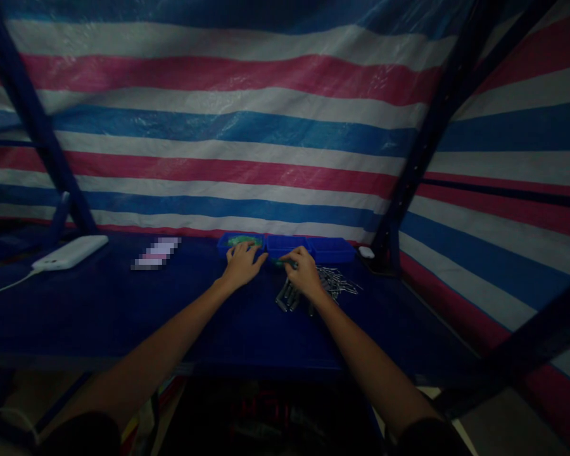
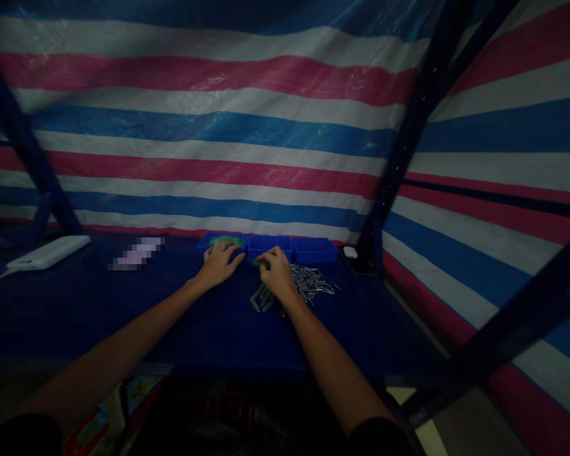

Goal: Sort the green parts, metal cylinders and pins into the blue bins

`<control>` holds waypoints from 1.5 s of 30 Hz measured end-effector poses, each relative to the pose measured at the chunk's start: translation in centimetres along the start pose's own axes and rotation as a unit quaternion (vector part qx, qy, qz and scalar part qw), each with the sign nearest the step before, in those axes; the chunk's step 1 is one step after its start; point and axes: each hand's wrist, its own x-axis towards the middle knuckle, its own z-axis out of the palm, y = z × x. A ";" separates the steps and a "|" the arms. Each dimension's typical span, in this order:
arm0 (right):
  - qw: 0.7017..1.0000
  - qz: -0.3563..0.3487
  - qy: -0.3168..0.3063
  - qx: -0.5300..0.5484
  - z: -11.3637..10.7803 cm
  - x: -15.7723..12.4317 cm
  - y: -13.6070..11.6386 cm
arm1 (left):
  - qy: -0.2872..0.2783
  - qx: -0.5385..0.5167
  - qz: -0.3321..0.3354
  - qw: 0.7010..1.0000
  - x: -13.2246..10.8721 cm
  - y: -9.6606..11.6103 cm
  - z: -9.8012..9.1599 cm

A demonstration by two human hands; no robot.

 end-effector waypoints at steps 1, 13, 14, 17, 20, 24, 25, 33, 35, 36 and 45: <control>1.000 -0.006 0.012 -0.023 -0.2 0.0 -0.1 | -0.011 -0.079 -0.011 0.997 -0.5 0.7 -0.1; 0.994 -0.046 -0.036 -0.087 0.5 -1.3 -3.3 | -0.050 -0.506 -0.175 0.843 -1.9 1.6 -1.0; 0.998 -0.013 -0.029 -0.053 0.6 -1.2 -3.3 | -0.022 -0.460 -0.144 0.876 -2.0 1.5 -1.1; 0.990 0.101 -0.026 0.089 0.7 -0.5 -2.7 | 0.018 -0.293 0.023 0.956 -2.4 1.8 -1.5; 0.960 0.185 -0.057 0.201 1.0 0.1 -2.0 | 0.015 -0.184 0.149 0.971 -2.9 2.4 -1.7; 0.972 0.129 -0.037 0.191 1.0 0.0 -1.6 | 0.031 -0.131 0.131 0.982 -3.0 2.5 -1.6; 0.981 0.100 -0.031 0.165 0.9 -0.1 -1.6 | 0.036 -0.135 0.109 0.984 -2.8 2.4 -1.5; 0.988 -0.042 -0.123 -0.088 -0.2 -0.9 -2.6 | -0.127 -0.472 -0.213 0.846 -1.7 0.7 -0.9; 0.983 -0.045 -0.133 -0.114 -0.2 -0.8 -2.5 | -0.149 -0.533 -0.265 0.790 -1.7 0.6 -1.1; 0.983 -0.043 -0.137 -0.112 -0.1 -0.8 -2.4 | -0.152 -0.549 -0.281 0.772 -1.7 0.6 -1.2; 0.989 -0.002 -0.139 0.049 1.0 -0.6 -1.2 | -0.045 -0.568 -0.256 0.781 -1.7 1.5 -1.7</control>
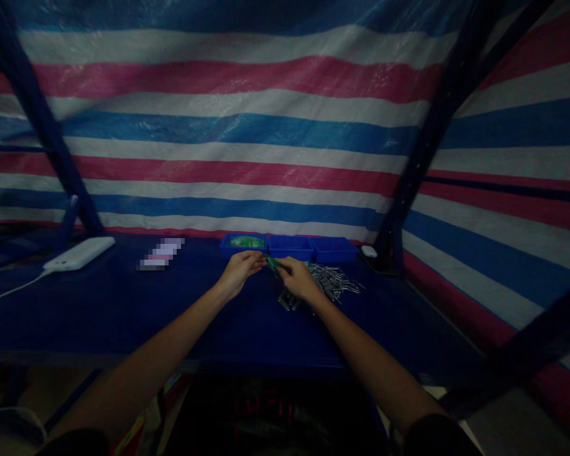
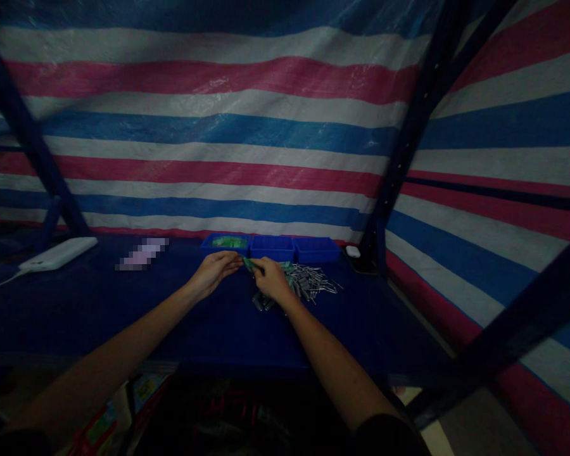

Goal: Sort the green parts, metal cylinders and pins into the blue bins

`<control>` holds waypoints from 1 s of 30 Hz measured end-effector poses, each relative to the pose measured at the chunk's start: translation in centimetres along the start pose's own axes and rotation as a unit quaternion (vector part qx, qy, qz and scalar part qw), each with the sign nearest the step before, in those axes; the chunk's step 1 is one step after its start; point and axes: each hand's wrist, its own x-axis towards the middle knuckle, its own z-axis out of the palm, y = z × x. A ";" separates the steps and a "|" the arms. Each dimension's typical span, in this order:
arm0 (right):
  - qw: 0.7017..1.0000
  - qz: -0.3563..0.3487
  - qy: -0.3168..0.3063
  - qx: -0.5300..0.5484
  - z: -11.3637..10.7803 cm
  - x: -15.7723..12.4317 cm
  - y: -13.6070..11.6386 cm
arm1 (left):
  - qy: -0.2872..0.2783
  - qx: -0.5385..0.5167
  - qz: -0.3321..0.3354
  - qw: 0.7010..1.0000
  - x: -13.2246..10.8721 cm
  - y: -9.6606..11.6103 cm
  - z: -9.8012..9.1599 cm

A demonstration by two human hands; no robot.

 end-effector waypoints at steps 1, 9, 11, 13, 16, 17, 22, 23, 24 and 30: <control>1.000 -0.005 0.012 -0.001 0.1 0.0 0.1 | 0.001 0.004 -0.019 1.000 0.0 -0.1 0.0; 0.988 -0.127 0.047 -0.077 -0.1 -0.5 -0.6 | -0.037 0.010 -0.100 0.994 0.2 -0.4 -0.2; 0.988 -0.128 0.057 -0.063 0.1 -0.6 -0.8 | -0.010 0.040 -0.050 0.998 0.4 -0.6 -0.4; 0.992 -0.095 0.073 -0.030 0.4 -0.4 -0.7 | 0.028 0.090 0.029 0.995 0.5 -0.6 -0.6; 0.995 0.019 0.064 0.072 0.4 0.1 -0.4 | 0.030 0.205 0.186 0.961 0.4 -0.6 -0.6; 0.989 0.065 0.052 0.122 0.4 0.3 -0.3 | 0.016 0.253 0.232 0.939 0.2 -0.5 -0.5; 0.952 0.159 0.032 0.261 0.6 0.8 0.6 | 0.000 0.444 0.329 0.834 -0.8 -0.7 0.7; 0.956 0.152 0.047 0.248 0.7 0.8 0.8 | -0.002 0.461 0.323 0.826 -0.9 -0.8 0.8; 0.961 0.144 0.065 0.228 0.8 0.8 0.9 | -0.010 0.474 0.310 0.824 -0.9 -0.9 0.8; 0.994 -0.005 0.096 0.054 0.1 0.1 0.6 | -0.080 0.332 0.079 0.937 -0.3 -0.8 0.2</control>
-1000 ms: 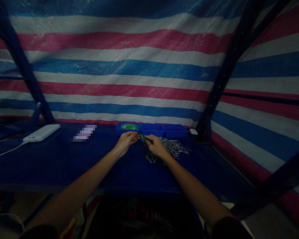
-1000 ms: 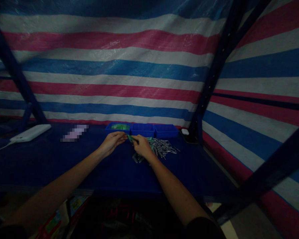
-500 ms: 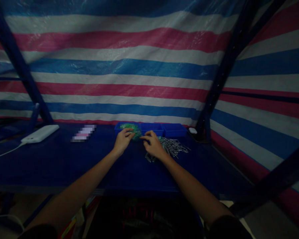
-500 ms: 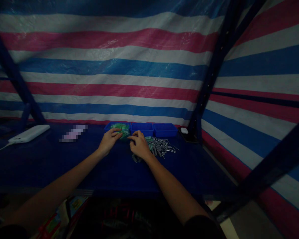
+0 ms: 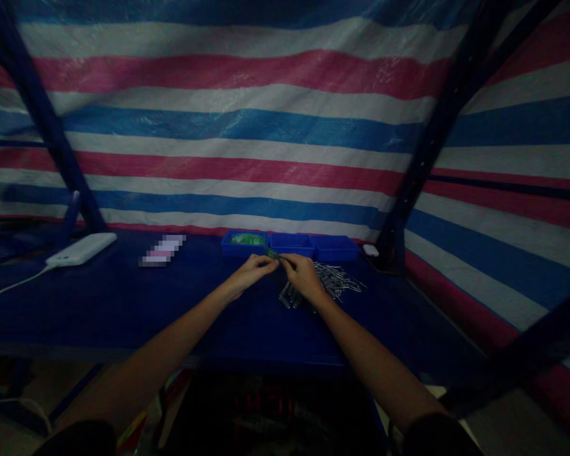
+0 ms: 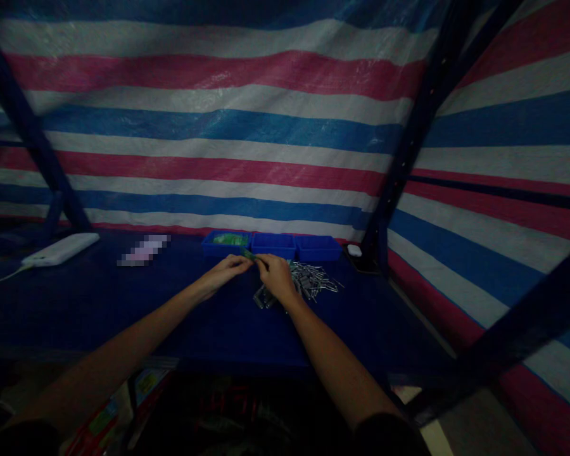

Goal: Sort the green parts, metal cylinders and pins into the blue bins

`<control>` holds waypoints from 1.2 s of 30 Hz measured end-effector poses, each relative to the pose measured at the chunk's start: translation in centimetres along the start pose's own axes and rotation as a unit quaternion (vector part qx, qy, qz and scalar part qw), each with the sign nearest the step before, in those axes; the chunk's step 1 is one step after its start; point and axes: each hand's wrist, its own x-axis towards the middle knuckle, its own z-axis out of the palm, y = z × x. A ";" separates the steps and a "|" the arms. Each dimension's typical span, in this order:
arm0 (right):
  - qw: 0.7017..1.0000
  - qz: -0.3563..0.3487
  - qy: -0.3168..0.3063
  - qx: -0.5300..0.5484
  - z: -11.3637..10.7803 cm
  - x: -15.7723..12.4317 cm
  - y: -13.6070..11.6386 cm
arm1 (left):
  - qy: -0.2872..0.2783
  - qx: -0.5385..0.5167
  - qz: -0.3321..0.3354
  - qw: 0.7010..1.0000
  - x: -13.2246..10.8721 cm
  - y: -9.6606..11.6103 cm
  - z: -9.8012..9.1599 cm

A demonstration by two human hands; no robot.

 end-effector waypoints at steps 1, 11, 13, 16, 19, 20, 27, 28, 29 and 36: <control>0.999 -0.024 -0.004 -0.020 -0.2 -0.1 -0.3 | -0.022 -0.067 -0.046 0.996 0.1 0.0 -0.2; 0.993 0.083 0.037 0.074 0.3 0.2 -1.0 | 0.103 -0.024 0.138 0.985 0.3 -0.3 -0.4; 0.973 0.175 0.042 0.145 0.1 0.4 -0.9 | 0.121 0.065 0.228 0.964 -0.2 0.2 -0.2; 0.946 0.240 -0.002 0.217 -0.4 0.7 -0.7 | 0.114 0.121 0.312 0.935 -1.1 0.8 0.3; 0.954 0.201 -0.003 0.221 -0.6 0.8 -0.6 | 0.080 0.133 0.323 0.933 -1.5 1.1 0.8; 0.964 0.174 0.020 0.201 -0.7 0.8 -0.7 | 0.065 0.122 0.302 0.943 -1.4 1.1 0.9; 0.991 -0.105 0.041 -0.070 -1.6 0.1 -1.6 | -0.046 -0.266 -0.087 0.959 -0.3 0.4 0.7; 0.987 -0.133 0.016 -0.094 -1.6 0.0 -1.8 | -0.045 -0.294 -0.112 0.948 -0.2 0.4 0.5; 0.981 -0.155 -0.009 -0.120 -1.5 -0.2 -2.1 | -0.035 -0.302 -0.126 0.944 -0.2 0.4 0.3; 0.969 -0.149 -0.093 -0.176 -0.4 -1.3 -3.4 | 0.233 -0.017 0.010 0.972 4.4 -0.7 -5.4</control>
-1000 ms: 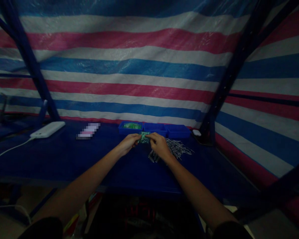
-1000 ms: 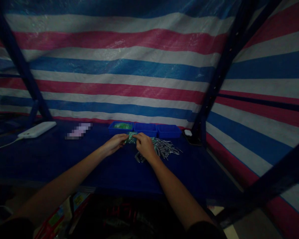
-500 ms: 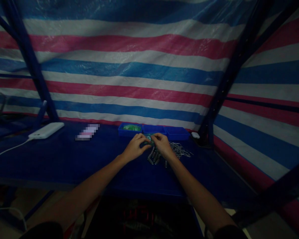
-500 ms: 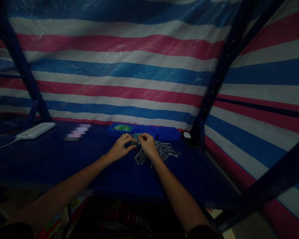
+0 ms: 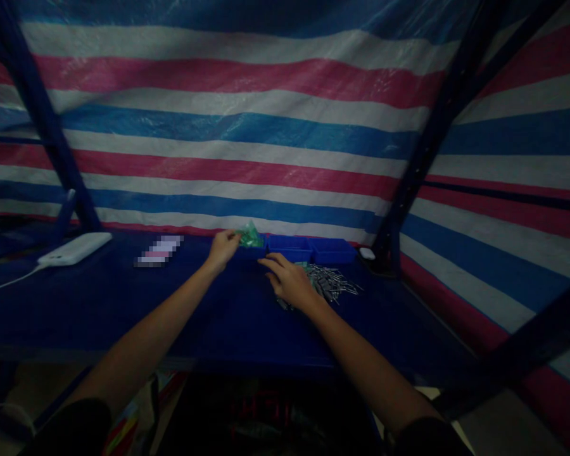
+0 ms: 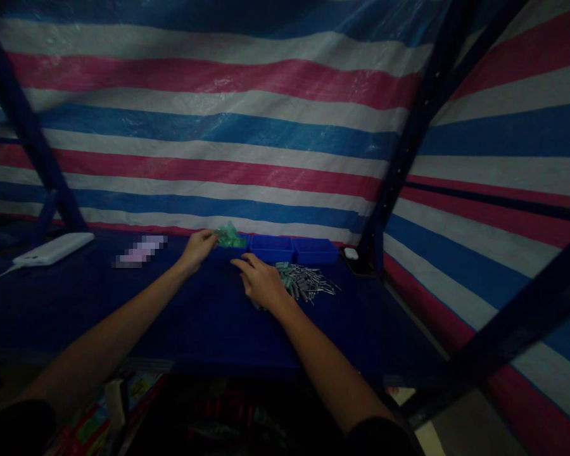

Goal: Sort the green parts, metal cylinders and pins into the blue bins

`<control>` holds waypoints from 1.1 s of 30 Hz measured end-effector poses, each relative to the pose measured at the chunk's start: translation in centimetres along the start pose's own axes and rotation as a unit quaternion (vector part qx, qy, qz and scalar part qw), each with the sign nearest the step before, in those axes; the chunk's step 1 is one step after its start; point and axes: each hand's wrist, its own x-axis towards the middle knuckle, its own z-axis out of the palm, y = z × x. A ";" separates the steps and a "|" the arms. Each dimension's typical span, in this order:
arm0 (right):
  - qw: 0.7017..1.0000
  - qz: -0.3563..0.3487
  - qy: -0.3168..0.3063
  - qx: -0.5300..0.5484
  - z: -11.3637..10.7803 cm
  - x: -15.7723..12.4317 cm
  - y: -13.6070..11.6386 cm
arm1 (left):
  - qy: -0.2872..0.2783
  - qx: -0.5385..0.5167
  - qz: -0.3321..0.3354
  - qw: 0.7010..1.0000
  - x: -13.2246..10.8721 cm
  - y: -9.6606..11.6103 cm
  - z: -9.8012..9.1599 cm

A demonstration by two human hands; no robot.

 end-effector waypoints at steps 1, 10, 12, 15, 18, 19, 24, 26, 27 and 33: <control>1.000 0.009 -0.002 0.011 0.1 0.0 0.0 | 0.027 0.041 0.022 0.999 1.4 -0.4 -0.6; 0.990 0.117 -0.044 0.071 -1.5 0.0 4.6 | -0.132 0.264 0.029 0.955 6.9 -2.7 -1.8; 0.983 0.168 -0.051 0.062 -2.1 -0.2 5.8 | -0.132 0.284 0.027 0.949 6.9 -2.4 -1.5; 0.970 0.230 -0.066 0.052 -2.5 -0.7 7.2 | -0.111 0.308 0.039 0.944 6.2 -1.5 -1.0; 0.964 0.258 -0.058 0.030 -2.5 -1.2 8.5 | 0.002 0.333 0.123 0.935 3.9 -0.6 0.1; 0.963 0.265 -0.054 0.020 -2.5 -1.3 8.8 | 0.048 0.339 0.162 0.925 2.8 -0.4 0.6; 0.951 0.281 -0.114 0.063 -2.9 -2.0 9.6 | -0.012 0.299 0.245 0.922 -3.7 0.3 3.5; 0.948 0.264 -0.154 0.093 -2.9 -2.2 9.4 | -0.082 0.285 0.298 0.907 -5.8 0.8 4.6; 0.948 0.254 -0.167 0.099 -2.8 -2.2 9.2 | -0.102 0.276 0.314 0.902 -6.6 1.1 5.0; 0.963 0.208 -0.152 0.078 -1.5 -1.7 7.6 | -0.169 0.259 0.297 0.903 -7.4 0.8 5.7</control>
